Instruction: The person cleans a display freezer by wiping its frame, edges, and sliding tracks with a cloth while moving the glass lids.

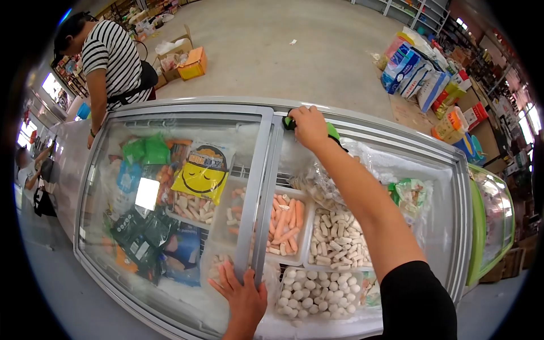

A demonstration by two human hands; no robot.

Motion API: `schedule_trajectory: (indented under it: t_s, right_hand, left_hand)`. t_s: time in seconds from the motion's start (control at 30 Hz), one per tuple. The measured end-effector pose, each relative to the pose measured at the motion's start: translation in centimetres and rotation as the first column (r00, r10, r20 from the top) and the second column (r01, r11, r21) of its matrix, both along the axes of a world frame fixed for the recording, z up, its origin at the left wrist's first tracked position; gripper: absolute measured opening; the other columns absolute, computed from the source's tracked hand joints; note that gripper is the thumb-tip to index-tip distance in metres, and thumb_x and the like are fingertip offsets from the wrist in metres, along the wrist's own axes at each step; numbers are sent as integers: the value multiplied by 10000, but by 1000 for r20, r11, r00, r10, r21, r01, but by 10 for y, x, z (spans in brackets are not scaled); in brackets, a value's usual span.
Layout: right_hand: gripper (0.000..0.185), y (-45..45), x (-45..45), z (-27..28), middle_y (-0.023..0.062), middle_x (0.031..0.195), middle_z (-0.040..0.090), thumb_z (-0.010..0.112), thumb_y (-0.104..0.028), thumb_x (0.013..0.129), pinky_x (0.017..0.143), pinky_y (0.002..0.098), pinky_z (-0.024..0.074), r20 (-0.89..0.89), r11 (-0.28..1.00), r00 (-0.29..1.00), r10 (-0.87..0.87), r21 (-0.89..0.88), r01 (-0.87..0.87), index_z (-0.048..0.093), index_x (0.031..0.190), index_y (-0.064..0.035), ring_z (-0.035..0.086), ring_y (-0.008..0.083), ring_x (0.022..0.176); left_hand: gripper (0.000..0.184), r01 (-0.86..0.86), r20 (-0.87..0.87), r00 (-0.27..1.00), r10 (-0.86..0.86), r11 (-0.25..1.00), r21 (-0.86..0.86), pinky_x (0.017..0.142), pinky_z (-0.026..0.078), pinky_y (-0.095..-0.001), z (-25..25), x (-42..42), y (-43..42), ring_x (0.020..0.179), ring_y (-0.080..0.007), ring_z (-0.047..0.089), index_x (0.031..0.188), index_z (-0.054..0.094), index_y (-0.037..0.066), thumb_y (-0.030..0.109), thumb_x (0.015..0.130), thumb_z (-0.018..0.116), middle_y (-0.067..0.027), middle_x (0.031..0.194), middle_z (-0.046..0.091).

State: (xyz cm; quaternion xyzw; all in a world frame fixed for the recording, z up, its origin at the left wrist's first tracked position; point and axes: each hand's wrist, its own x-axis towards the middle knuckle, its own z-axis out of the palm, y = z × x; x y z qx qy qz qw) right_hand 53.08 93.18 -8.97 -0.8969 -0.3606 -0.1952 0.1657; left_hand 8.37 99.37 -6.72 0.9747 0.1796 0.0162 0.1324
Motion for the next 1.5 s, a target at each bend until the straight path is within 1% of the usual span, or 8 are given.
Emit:
schedule_trajectory:
  t_s: [0.13, 0.3, 0.53, 1.0, 1.33, 1.37, 1.43, 1.5]
  right_hand:
    - [251, 10, -9, -20, 58, 1034, 551, 623, -95, 727, 827, 395, 400, 7, 994, 995, -100, 48, 99, 696, 957, -164, 485, 267, 1002]
    - [276, -10, 2, -21, 70, 1093, 522, 625, -137, 739, 821, 404, 399, 107, 993, 990, 90, -89, -80, 685, 1007, -161, 476, 276, 1029]
    - [283, -9, 2, 1, 89, 1140, 504, 589, -171, 797, 796, 395, 462, 94, 866, 983, 159, -492, -93, 633, 1073, -130, 484, 268, 1068]
    - [202, -49, -9, 0, 92, 1019, 571, 546, -190, 831, 692, 406, 506, 97, 922, 984, -149, -346, 173, 667, 963, -95, 536, 279, 998]
    - [223, -232, 14, 38, 160, 1047, 618, 551, -152, 822, 770, 406, 527, -55, 684, 814, -578, -577, 447, 714, 951, -72, 609, 312, 982]
    - [223, -256, 20, 43, 160, 1047, 618, 551, -152, 822, 770, 406, 527, -52, 684, 809, -586, -567, 459, 714, 951, -72, 609, 312, 982]
    - [225, -299, 23, 55, 158, 859, 635, 537, -112, 790, 717, 371, 515, -461, 908, 782, -420, -224, 355, 704, 932, -59, 647, 273, 844]
    - [191, -325, -3, 55, 118, 755, 620, 527, -104, 774, 656, 362, 500, -881, 776, 474, 6, 303, 553, 636, 914, -32, 618, 222, 700]
  left_hand:
    - [429, 1, -4, 1000, -1, 1000, -7, 1005, 23, -736, 2, 0, 0, 1335, -525, 118, 1087, 511, 33, 218, 740, 681, -353, 1392, 197]
    - [425, 13, -15, 1000, -13, 1000, -21, 1000, 21, -741, 3, 0, 1, 1332, -531, 114, 1091, 504, 22, 209, 749, 671, -365, 1397, 182]
    - [457, 7, -37, 999, -8, 1000, -24, 1002, 34, -736, 2, 0, -1, 1337, -518, 123, 1097, 500, 18, 215, 736, 698, -351, 1410, 178]
    - [472, -21, 2, 1000, 21, 1000, -9, 1045, 20, -687, -4, -5, -1, 1350, -501, 142, 1116, 518, 34, 234, 727, 697, -334, 1427, 193]
    - [501, -13, 55, 998, 12, 1000, 18, 1016, 36, -724, -2, -3, -5, 1337, -504, 163, 1129, 516, 35, 205, 700, 711, -335, 1403, 235]
    - [522, -56, 18, 998, 56, 998, 4, 1042, 54, -685, 7, 0, -7, 1328, -503, 181, 1148, 495, 27, 161, 695, 717, -327, 1405, 234]
    - [548, -90, -23, 996, 89, 996, -26, 1068, 72, -645, 20, 11, -23, 1318, -502, 200, 1168, 475, 19, 117, 689, 723, -319, 1406, 233]
    - [603, 63, 176, 984, -24, 974, -219, 1096, 154, -546, 33, 28, -58, 1315, -437, 260, 1229, 431, 3, 101, 712, 725, -315, 1376, 284]
